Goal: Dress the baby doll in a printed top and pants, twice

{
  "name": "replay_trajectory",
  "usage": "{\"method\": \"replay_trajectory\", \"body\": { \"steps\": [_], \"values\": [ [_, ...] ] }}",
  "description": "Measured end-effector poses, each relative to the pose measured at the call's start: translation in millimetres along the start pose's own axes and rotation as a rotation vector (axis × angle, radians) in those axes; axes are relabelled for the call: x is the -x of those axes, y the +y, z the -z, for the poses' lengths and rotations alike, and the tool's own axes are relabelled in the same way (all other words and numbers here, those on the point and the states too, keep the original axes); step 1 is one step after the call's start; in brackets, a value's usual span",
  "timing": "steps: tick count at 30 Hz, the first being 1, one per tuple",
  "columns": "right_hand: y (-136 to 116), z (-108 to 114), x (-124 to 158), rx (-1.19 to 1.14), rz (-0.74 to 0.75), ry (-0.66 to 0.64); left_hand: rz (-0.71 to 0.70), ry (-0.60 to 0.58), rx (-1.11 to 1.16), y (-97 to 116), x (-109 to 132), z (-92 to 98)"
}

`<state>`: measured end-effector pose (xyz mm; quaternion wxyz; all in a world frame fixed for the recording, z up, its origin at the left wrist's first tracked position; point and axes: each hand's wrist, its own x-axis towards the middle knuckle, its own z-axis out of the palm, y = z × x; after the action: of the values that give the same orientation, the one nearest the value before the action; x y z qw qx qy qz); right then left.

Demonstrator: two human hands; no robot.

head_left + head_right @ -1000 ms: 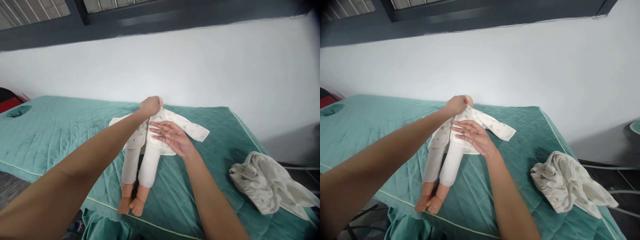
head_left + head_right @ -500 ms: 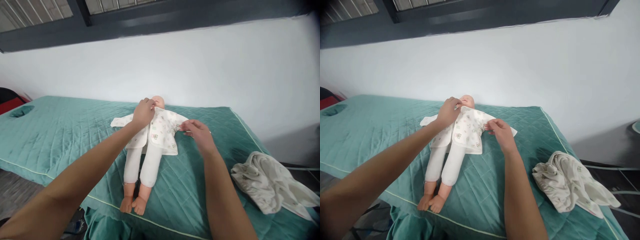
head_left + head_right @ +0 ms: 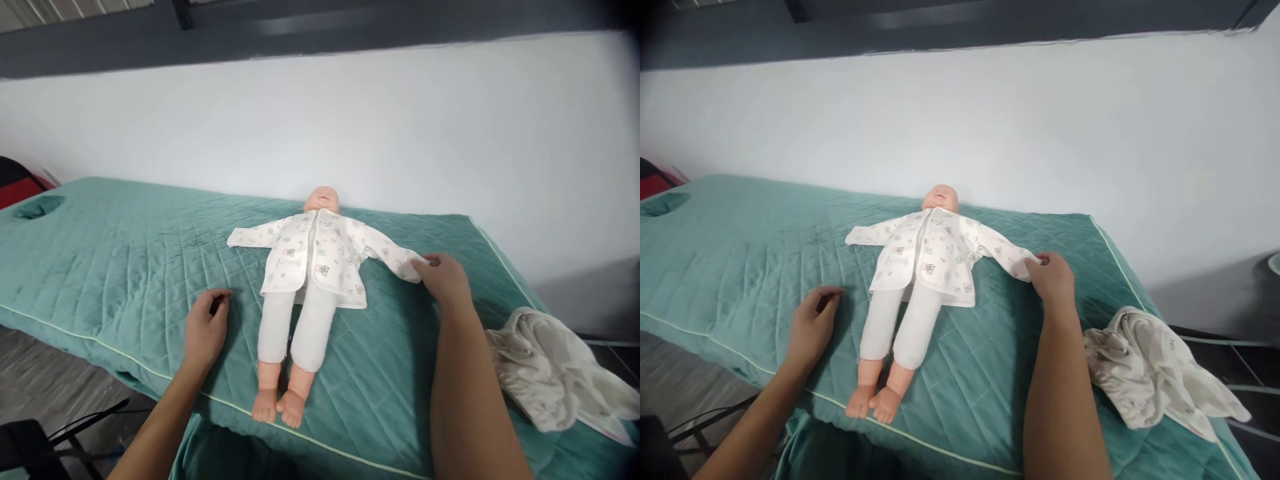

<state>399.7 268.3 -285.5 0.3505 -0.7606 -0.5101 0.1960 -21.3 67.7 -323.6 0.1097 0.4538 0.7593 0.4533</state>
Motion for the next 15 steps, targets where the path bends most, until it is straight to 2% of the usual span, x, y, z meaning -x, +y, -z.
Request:
{"method": "replay_trajectory", "body": {
  "steps": [3, 7, 11, 15],
  "values": [
    [-4.6, -4.7, 2.7, -0.237, -0.015, 0.043, -0.074, -0.020, -0.056, -4.5, 5.8, 5.5],
    [-2.9, -11.7, -1.4, -0.355, -0.001, 0.103, -0.207, -0.063, -0.124, -2.4, 3.3, 0.1],
    [-1.6, -20.2, -8.1, -0.404, 0.034, 0.129, -0.263, -0.066, -0.149, -0.9, 2.2, -2.8],
    [0.9, -28.1, -9.5, -0.351, 0.087, 0.073, -0.266, -0.065, -0.124, -3.2, 2.3, -2.7]
  ]
}}
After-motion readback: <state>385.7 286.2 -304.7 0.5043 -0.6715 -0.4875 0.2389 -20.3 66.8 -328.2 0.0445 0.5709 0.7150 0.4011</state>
